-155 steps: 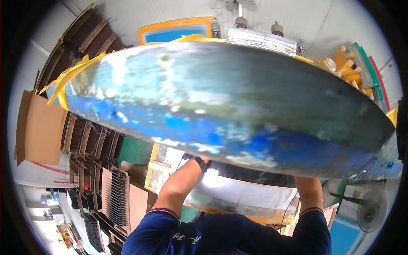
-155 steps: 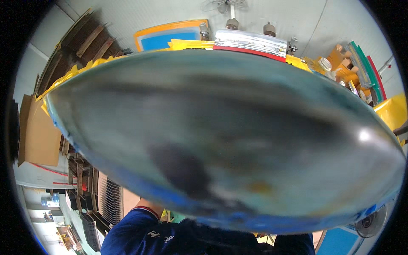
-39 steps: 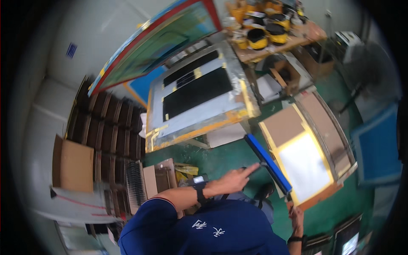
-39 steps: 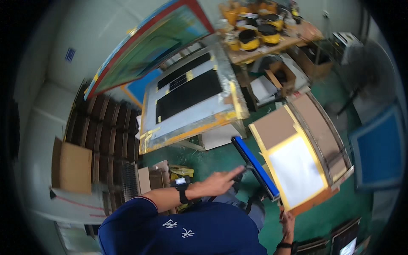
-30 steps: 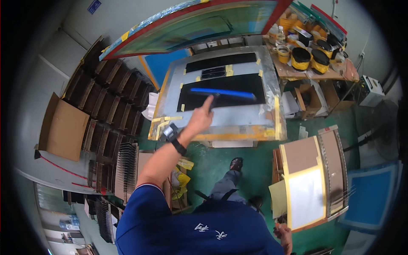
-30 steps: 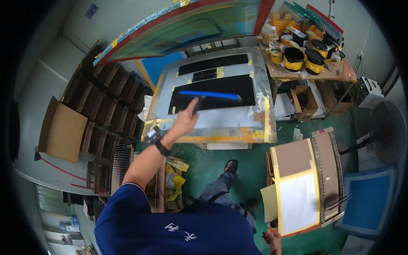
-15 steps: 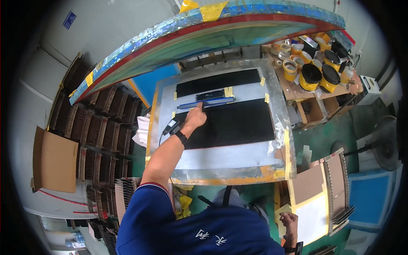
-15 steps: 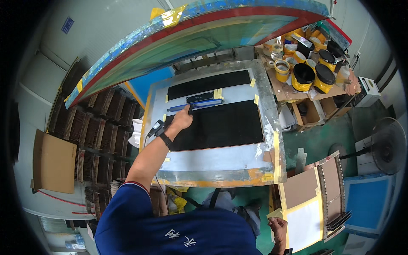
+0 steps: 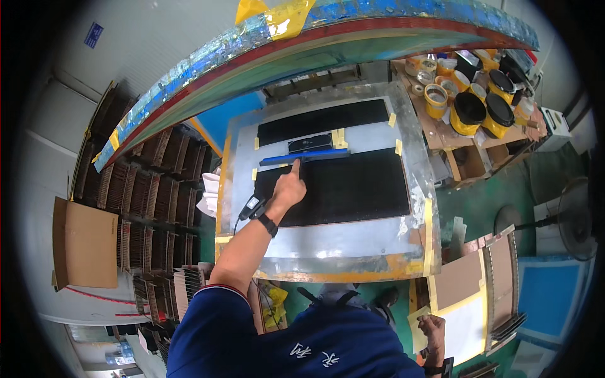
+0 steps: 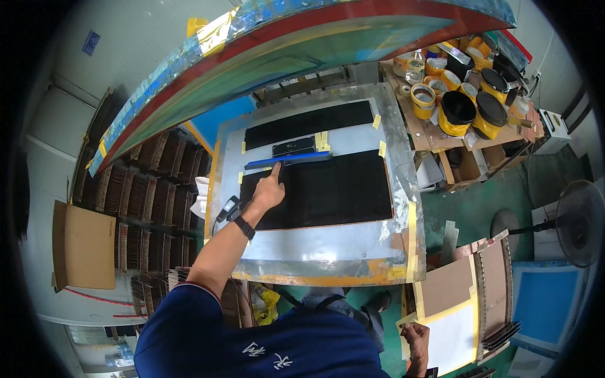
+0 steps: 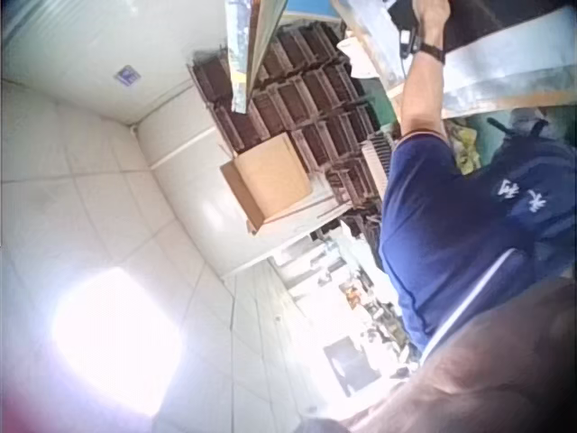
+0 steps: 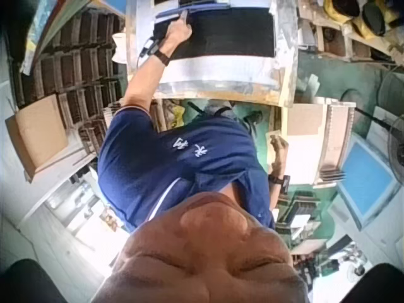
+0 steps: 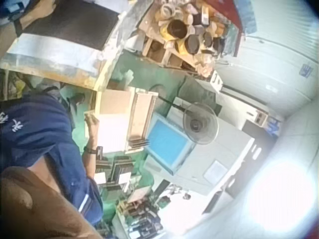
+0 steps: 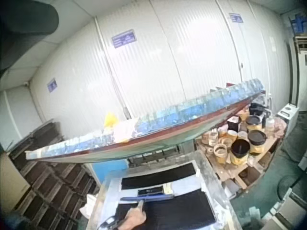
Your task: Printing ink onto panels using a screen and squeegee, and organizing the printed panels onto a rack.
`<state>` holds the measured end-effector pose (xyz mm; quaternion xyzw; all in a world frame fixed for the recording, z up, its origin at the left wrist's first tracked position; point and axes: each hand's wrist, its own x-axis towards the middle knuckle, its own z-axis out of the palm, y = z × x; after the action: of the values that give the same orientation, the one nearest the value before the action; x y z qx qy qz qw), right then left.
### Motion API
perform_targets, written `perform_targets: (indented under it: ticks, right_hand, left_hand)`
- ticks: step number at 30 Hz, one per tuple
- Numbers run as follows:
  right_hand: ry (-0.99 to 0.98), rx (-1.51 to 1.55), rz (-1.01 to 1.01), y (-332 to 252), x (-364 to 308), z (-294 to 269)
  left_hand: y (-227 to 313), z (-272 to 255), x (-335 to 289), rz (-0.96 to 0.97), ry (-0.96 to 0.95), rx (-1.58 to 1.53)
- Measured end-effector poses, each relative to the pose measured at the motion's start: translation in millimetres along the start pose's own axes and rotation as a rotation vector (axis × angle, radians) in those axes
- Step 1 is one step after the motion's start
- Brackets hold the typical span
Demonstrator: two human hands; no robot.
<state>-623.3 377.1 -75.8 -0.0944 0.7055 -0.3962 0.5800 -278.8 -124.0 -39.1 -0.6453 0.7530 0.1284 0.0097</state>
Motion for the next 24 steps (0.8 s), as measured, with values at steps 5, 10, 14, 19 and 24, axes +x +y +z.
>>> perform_targets:
  ticks: [5,10,14,19,24]
  right_hand:
    - [-0.016,-0.030,-0.009,2,8,-1]
    - [-0.034,-0.090,-0.045,10,29,-2]
    - [-0.194,-0.331,-0.031,-10,54,1]
    - [-0.282,-0.506,-0.110,-55,60,36]
    - [-0.185,-0.490,-0.070,-32,37,49]
  left_hand:
    - [15,-19,55,0.011,0.094,-0.027]
    - [12,21,-33,-0.060,0.177,-0.094]
    - [-5,23,-116,-0.009,0.360,-0.364]
    - [19,11,-183,0.194,0.332,-0.665]
    - [76,32,-215,0.538,-0.065,-0.510]
